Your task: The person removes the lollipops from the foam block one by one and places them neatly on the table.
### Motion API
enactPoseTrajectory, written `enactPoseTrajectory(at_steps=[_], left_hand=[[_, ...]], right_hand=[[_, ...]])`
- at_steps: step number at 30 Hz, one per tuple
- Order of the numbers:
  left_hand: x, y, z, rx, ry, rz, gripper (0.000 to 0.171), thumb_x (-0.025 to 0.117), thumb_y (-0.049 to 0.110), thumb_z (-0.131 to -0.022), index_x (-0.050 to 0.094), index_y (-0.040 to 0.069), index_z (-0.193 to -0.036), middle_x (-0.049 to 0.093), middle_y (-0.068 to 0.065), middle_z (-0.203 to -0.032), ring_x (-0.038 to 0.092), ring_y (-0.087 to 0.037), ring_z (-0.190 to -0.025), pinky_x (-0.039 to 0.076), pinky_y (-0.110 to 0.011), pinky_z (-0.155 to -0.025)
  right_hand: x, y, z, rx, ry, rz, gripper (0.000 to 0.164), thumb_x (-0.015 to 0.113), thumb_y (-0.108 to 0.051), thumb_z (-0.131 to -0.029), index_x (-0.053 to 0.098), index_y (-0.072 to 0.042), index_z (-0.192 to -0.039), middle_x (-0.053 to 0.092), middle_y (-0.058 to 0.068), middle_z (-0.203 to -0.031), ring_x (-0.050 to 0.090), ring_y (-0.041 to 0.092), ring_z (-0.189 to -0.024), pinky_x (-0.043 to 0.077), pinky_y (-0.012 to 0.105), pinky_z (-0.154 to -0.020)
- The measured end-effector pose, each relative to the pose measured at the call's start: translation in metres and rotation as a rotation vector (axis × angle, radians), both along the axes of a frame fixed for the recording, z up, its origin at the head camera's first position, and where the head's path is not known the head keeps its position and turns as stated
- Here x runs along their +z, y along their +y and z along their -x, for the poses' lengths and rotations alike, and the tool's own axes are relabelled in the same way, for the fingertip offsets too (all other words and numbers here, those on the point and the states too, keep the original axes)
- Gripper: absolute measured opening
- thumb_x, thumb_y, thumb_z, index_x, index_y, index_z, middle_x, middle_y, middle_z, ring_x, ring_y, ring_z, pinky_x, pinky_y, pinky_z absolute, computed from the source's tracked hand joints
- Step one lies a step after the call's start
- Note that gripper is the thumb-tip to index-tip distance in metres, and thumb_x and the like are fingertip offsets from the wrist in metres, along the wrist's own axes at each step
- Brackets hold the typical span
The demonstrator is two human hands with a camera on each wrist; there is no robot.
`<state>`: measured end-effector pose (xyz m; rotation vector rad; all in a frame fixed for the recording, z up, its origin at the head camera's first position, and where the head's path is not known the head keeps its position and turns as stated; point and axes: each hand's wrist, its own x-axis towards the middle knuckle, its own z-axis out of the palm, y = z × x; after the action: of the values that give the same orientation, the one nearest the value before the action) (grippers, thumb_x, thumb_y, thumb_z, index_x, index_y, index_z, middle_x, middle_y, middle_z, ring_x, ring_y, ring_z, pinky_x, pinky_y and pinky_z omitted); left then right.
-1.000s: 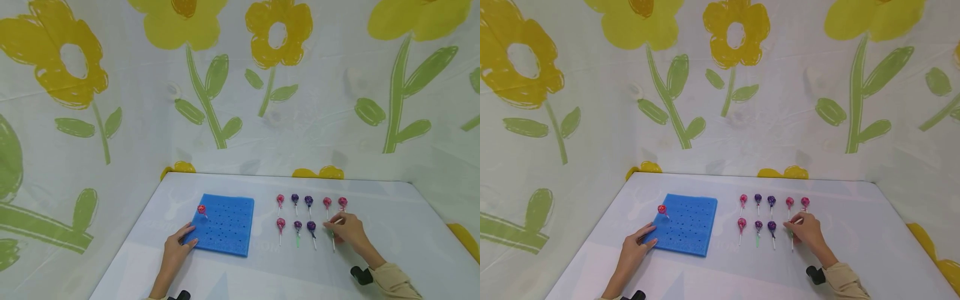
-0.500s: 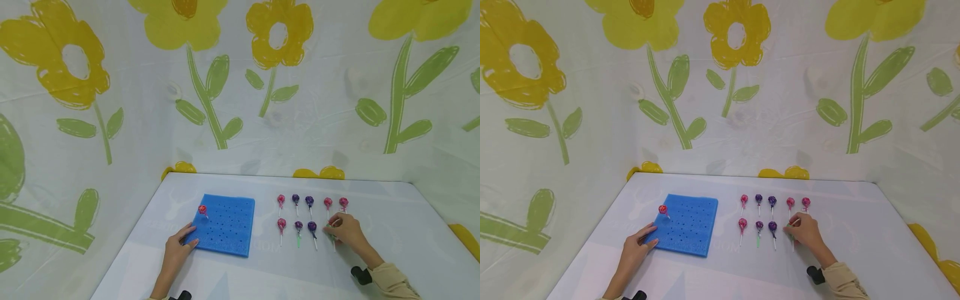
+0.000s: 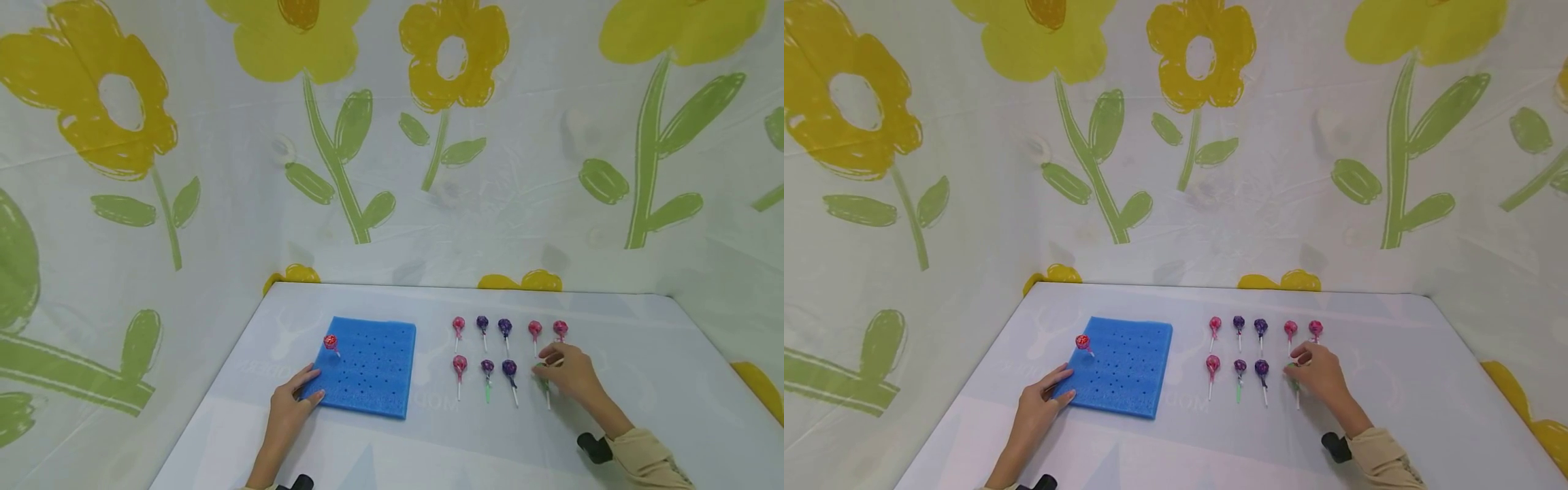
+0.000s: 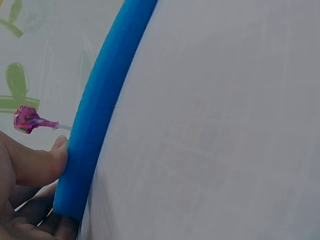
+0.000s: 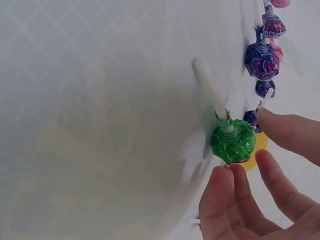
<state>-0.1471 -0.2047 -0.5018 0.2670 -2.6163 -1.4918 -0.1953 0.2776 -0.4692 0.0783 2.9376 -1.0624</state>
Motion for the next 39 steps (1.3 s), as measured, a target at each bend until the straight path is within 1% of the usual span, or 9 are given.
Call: enactPoseTrajectory(at_steps=[4,9,12,15,18,22,30,32,39], left_hand=[[0.001,0.000,-0.001,-0.001,0.001,-0.002,0.042,0.069,0.000,-0.082,0.061,-0.001,-0.123,0.048,-0.016,-0.140,0.038,-0.037,-0.132,0.035,-0.047,-0.108],[0.002,0.001,-0.001,0.000,0.001,0.003,0.042,0.069,0.001,-0.082,0.061,-0.001,-0.123,0.048,-0.016,-0.140,0.038,-0.036,-0.132,0.035,-0.046,-0.108],[0.002,0.002,-0.001,-0.001,0.001,0.008,0.042,0.069,0.001,-0.082,0.061,-0.001,-0.123,0.047,-0.016,-0.140,0.038,-0.037,-0.132,0.035,-0.046,-0.108],[0.002,0.002,0.000,-0.005,0.004,0.013,0.041,0.068,0.001,-0.082,0.061,-0.001,-0.123,0.047,-0.016,-0.140,0.037,-0.037,-0.132,0.035,-0.045,-0.107],[0.002,0.001,0.001,-0.007,0.006,0.014,0.041,0.069,0.001,-0.082,0.061,-0.001,-0.123,0.048,-0.016,-0.140,0.037,-0.036,-0.132,0.036,-0.044,-0.107],[0.002,0.001,0.000,-0.006,-0.001,0.010,0.041,0.069,0.001,-0.082,0.061,-0.001,-0.123,0.048,-0.016,-0.140,0.037,-0.036,-0.133,0.035,-0.044,-0.108],[0.001,0.001,-0.001,-0.002,0.002,0.003,0.042,0.069,0.001,-0.082,0.061,-0.001,-0.123,0.048,-0.016,-0.139,0.037,-0.036,-0.132,0.034,-0.044,-0.109],[0.001,0.001,-0.001,-0.002,0.006,0.005,0.042,0.069,0.001,-0.082,0.061,-0.001,-0.123,0.048,-0.016,-0.139,0.037,-0.036,-0.132,0.034,-0.044,-0.108],[0.001,0.000,-0.001,0.000,0.001,-0.008,0.042,0.069,0.001,-0.082,0.061,-0.001,-0.123,0.048,-0.015,-0.140,0.036,-0.036,-0.133,0.033,-0.046,-0.109]], right_hand=[[0.000,0.000,0.001,-0.010,0.025,-0.010,0.029,0.074,-0.016,-0.079,0.061,0.003,-0.096,0.063,0.019,-0.093,0.058,0.032,-0.084,0.055,0.037,-0.062],[0.002,-0.002,0.002,-0.025,0.050,-0.004,0.027,0.073,-0.016,-0.080,0.062,0.003,-0.097,0.063,0.018,-0.093,0.057,0.030,-0.083,0.056,0.038,-0.066],[0.006,-0.006,0.002,-0.012,0.086,0.008,0.026,0.073,-0.016,-0.081,0.062,0.002,-0.096,0.064,0.016,-0.092,0.058,0.028,-0.082,0.055,0.036,-0.067],[0.013,-0.013,0.000,0.016,0.132,0.031,0.024,0.073,-0.015,-0.081,0.063,0.002,-0.095,0.065,0.014,-0.090,0.058,0.027,-0.082,0.054,0.030,-0.065],[0.020,-0.022,-0.002,0.042,0.172,0.069,0.021,0.073,-0.013,-0.081,0.064,0.001,-0.095,0.065,0.011,-0.089,0.059,0.025,-0.082,0.052,0.022,-0.064],[0.028,-0.037,-0.003,0.067,0.196,0.136,0.019,0.072,-0.011,-0.082,0.065,0.000,-0.095,0.065,0.008,-0.089,0.058,0.024,-0.083,0.051,0.019,-0.064],[0.039,-0.072,0.003,0.124,0.207,0.204,0.018,0.073,-0.014,-0.083,0.065,-0.004,-0.095,0.065,0.005,-0.091,0.060,0.022,-0.085,0.054,0.023,-0.070],[0.040,-0.081,0.004,0.137,0.202,0.227,0.017,0.073,-0.013,-0.083,0.065,-0.005,-0.095,0.065,0.005,-0.091,0.060,0.021,-0.085,0.054,0.024,-0.072],[0.041,-0.112,0.010,0.203,0.207,0.289,0.015,0.075,-0.012,-0.081,0.065,-0.007,-0.091,0.065,0.003,-0.088,0.060,0.019,-0.083,0.054,0.026,-0.071]])
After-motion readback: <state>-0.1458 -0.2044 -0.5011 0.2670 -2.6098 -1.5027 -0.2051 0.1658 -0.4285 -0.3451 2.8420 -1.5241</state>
